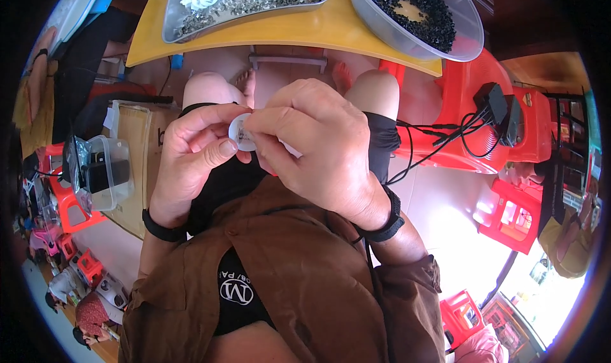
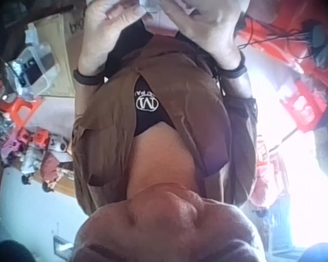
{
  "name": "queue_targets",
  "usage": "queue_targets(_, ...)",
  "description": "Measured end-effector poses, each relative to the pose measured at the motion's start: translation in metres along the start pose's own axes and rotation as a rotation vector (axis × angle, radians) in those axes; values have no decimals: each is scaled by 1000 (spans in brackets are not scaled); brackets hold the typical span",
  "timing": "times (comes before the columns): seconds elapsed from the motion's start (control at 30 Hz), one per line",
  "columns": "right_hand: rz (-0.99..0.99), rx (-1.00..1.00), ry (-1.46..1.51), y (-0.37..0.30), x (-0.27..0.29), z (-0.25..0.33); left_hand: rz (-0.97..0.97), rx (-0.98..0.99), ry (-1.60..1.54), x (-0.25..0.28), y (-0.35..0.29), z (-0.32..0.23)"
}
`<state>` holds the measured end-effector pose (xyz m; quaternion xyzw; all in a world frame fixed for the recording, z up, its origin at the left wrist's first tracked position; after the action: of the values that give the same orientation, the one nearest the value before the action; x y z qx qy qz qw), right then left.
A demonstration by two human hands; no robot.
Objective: Assembling small plastic and rubber components of a shoe by hand.
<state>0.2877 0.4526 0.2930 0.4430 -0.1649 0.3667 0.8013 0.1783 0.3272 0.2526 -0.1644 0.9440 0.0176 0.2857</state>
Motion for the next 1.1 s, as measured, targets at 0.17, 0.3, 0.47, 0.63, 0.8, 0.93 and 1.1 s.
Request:
queue_targets(0.17,-30,74,-64,0,-1,3,-28,-83,48,-3,2,0)
queue_targets(0.3,-42,83,-96,-4,-3,5,-31,-148,183,-2,2,-1)
queue_targets(0.47,-77,272,-297,-13,-7,12,-105,-198,184,-3,1,1)
queue_targets(0.63,-138,408,-379,-21,-11,10,-143,-232,206,-7,-2,0)
queue_targets(0.8,-105,460,-436,-28,-13,14,-189,-295,223,-2,-4,0)
queue_targets(0.93,-5,478,-530,-30,-16,14,-205,-343,159,2,-6,5)
queue_targets(1.1,-4,435,-482,-29,-17,8,-191,-228,25,-5,-4,4)
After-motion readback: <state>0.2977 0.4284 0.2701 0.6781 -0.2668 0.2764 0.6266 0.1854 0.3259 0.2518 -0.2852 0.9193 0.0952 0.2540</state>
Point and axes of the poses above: each hand's wrist, its own y-axis towards the middle knuckle, its own x-axis out of the back of the hand, z = x × y, the point moved 4 cm from there along y, towards the middle knuckle, and after that the axes turned 7 degrees about -y, right-handed, at the moved point
